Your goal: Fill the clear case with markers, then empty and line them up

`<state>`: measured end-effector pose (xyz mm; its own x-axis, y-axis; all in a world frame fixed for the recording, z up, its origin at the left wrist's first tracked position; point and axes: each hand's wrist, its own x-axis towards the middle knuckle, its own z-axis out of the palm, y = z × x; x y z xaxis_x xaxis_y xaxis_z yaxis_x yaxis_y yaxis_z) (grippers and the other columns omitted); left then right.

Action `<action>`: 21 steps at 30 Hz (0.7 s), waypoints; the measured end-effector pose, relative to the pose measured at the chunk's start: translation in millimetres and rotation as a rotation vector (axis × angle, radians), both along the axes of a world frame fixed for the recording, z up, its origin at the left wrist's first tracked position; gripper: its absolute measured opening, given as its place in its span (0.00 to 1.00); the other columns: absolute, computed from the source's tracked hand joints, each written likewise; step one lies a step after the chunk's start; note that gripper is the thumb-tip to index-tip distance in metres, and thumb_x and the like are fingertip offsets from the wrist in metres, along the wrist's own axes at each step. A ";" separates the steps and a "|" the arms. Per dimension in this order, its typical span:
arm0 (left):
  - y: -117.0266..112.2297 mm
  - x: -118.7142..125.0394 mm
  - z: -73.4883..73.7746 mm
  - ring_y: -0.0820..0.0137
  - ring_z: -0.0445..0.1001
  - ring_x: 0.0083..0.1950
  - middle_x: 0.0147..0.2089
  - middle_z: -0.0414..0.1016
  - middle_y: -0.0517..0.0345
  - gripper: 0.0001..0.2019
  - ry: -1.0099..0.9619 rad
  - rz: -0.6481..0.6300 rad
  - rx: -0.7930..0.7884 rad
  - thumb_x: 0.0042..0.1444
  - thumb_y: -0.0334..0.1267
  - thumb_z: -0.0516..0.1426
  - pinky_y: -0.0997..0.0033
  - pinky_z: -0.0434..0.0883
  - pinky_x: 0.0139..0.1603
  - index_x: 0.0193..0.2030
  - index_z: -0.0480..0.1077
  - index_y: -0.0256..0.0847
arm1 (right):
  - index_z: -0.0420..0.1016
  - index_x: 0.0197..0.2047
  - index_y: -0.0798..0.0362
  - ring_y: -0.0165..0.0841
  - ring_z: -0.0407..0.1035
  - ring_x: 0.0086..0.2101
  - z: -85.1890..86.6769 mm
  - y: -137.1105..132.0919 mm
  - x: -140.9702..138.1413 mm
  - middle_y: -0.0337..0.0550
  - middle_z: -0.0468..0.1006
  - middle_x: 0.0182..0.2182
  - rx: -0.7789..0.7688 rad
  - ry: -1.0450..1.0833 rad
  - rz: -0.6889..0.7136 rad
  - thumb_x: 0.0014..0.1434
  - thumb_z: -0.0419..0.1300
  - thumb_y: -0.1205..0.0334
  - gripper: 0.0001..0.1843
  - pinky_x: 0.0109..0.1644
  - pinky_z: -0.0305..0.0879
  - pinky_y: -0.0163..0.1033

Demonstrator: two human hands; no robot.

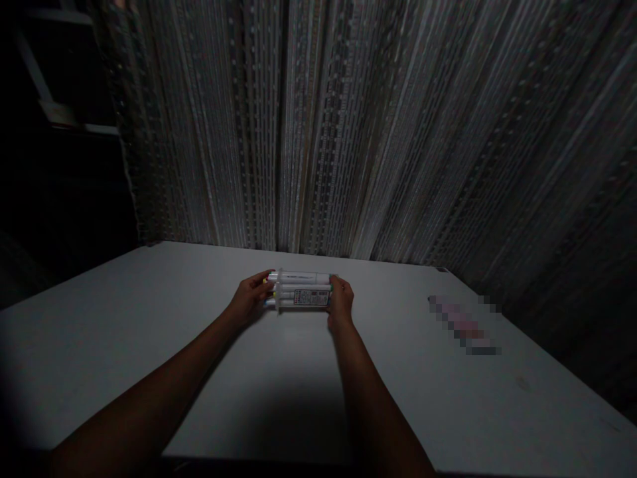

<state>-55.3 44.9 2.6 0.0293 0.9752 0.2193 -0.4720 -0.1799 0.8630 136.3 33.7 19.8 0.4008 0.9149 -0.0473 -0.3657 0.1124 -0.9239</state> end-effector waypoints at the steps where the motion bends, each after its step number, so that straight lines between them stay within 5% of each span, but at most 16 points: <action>1: 0.2 0.5 0.7 0.68 0.73 0.33 0.34 0.74 0.54 0.25 -0.001 0.008 -0.001 0.31 0.37 0.67 0.66 0.71 0.37 0.40 0.71 0.33 | 0.65 0.35 0.52 0.27 0.63 0.18 0.3 0.0 -0.2 0.31 0.67 0.18 0.000 0.004 0.003 0.43 0.58 0.54 0.16 0.16 0.54 0.28; 8: -1.0 0.7 4.1 0.68 0.72 0.32 0.32 0.73 0.55 0.24 0.020 0.079 0.011 0.32 0.44 0.68 0.65 0.71 0.35 0.37 0.72 0.33 | 0.66 0.36 0.51 0.28 0.66 0.21 3.1 -3.1 -4.2 0.33 0.69 0.22 -0.037 -0.038 0.012 0.44 0.58 0.54 0.15 0.20 0.60 0.30; 15: 0.8 -3.8 5.5 0.71 0.69 0.32 0.35 0.72 0.55 0.29 0.083 0.170 0.061 0.37 0.50 0.64 0.71 0.67 0.34 0.45 0.70 0.34 | 0.66 0.39 0.49 0.29 0.67 0.25 2.1 -9.3 -8.8 0.37 0.73 0.31 -0.079 -0.184 0.149 0.50 0.54 0.50 0.16 0.24 0.64 0.34; 21: 2.9 -10.0 8.7 0.73 0.66 0.28 0.30 0.69 0.60 0.29 0.114 0.262 0.088 0.42 0.53 0.60 0.76 0.63 0.28 0.48 0.66 0.37 | 0.66 0.38 0.54 0.30 0.68 0.29 -11.0 -3.0 -16.2 0.40 0.73 0.30 0.059 -0.259 0.269 0.47 0.58 0.47 0.20 0.31 0.67 0.35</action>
<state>-65.3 47.8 11.3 -0.1913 0.9302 0.3134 -0.3004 -0.3594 0.8835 120.1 30.7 8.8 0.1371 0.9873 0.0805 -0.1445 0.1003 -0.9844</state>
